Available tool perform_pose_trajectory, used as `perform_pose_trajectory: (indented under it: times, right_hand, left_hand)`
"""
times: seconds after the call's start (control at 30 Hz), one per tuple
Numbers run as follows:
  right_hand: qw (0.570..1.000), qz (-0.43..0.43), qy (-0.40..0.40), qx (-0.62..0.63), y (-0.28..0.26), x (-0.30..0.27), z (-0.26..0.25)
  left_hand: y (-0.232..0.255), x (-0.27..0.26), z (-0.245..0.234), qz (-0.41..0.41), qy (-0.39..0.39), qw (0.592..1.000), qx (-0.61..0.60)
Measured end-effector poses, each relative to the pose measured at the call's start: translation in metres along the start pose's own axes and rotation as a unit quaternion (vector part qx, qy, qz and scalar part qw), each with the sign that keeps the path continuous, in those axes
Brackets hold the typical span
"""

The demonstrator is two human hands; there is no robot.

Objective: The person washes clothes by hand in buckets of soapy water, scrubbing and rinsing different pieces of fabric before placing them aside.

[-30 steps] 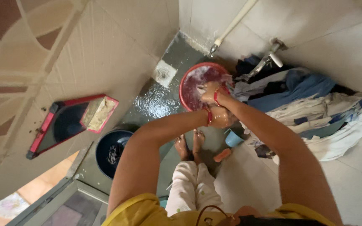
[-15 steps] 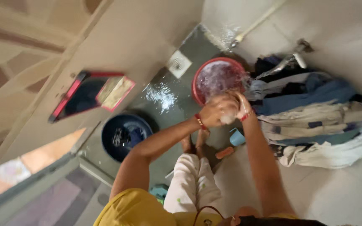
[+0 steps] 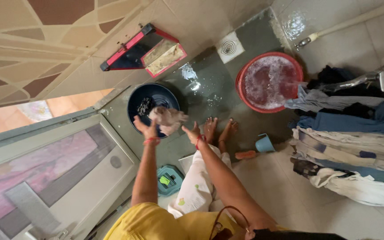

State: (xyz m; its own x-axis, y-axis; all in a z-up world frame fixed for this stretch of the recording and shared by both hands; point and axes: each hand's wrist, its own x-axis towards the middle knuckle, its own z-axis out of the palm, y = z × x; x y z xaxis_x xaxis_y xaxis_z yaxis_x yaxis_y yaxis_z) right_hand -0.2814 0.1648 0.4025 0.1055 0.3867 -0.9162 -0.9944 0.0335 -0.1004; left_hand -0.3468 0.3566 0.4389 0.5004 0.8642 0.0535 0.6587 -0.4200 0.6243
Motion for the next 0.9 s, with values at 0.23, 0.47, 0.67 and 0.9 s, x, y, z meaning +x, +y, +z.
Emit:
perform_pose_trajectory:
  times: [0.23, 0.47, 0.67, 0.9]
  right_hand:
    - [0.977, -0.122, 0.000, -0.174, -0.038, -0.063, -0.062]
    - [0.903, -0.380, 0.199, 0.033, -0.046, -0.113, -0.224]
    - [0.602, -0.590, 0.538, 0.006, -0.064, -0.230, -0.338]
    - [0.400, -0.287, 0.850, -0.188, -0.056, -0.293, -0.437]
  left_hand:
    - [0.010, 0.001, -0.012, -0.196, -0.151, 0.967, 0.065]
    - [0.125, -0.092, 0.104, 0.068, -0.428, 0.896, 0.094]
    - [0.211, -0.193, 0.218, 0.128, -0.604, 0.786, 0.043]
    - [0.298, -0.266, 0.266, 0.139, -0.674, 0.628, -0.363]
